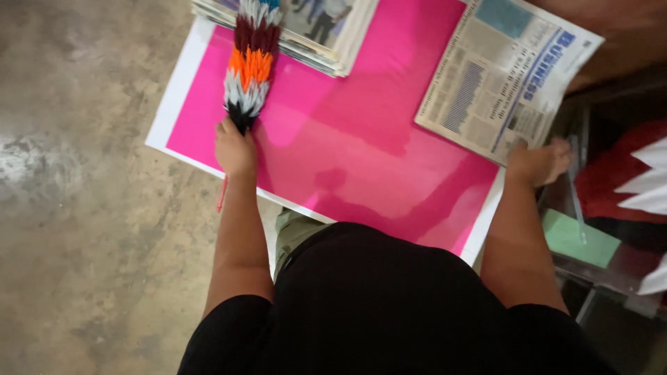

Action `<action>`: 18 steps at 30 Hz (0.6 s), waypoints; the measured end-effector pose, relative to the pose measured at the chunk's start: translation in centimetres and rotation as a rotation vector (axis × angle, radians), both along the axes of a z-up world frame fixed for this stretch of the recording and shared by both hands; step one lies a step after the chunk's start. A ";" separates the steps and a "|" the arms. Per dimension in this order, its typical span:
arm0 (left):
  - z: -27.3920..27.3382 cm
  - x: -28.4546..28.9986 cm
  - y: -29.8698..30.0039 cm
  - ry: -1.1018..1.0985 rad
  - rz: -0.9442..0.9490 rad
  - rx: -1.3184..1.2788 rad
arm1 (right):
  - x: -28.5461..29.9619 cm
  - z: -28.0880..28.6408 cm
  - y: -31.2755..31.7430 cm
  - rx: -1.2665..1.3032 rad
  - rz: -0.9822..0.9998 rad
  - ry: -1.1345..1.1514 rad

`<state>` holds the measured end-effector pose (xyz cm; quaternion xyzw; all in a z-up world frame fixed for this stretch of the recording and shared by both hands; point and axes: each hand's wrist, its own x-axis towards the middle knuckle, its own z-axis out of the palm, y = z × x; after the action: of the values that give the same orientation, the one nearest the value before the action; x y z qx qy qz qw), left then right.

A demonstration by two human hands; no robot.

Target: Dusting a stack of newspapers with a feather duster and flipping through the pages.

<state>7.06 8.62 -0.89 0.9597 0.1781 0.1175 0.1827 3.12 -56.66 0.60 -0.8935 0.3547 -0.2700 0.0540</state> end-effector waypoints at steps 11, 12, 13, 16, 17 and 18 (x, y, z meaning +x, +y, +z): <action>-2.4 0.3 6.1 0.065 -0.183 -0.476 | 16.6 9.7 35.4 0.070 1.210 0.206; -2.2 0.3 6.4 0.075 -0.182 -0.567 | 17.8 9.5 37.8 -0.040 1.261 0.062; -2.7 0.3 6.7 0.072 -0.184 -0.563 | 19.0 8.6 38.9 -0.040 1.260 0.057; -3.5 0.1 7.7 0.065 -0.245 -0.693 | 22.1 5.9 41.7 -0.057 1.087 0.387; -3.3 -0.1 7.9 0.078 -0.225 -0.748 | 22.6 4.9 41.9 -0.046 1.066 0.476; -3.1 -0.3 8.0 0.089 -0.202 -0.805 | 23.3 3.9 42.3 -0.037 1.048 0.564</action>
<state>6.71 16.64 -3.98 0.8286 0.1224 -0.0218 0.5458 26.45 -14.40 4.47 -0.9875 -0.1376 0.0343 0.0684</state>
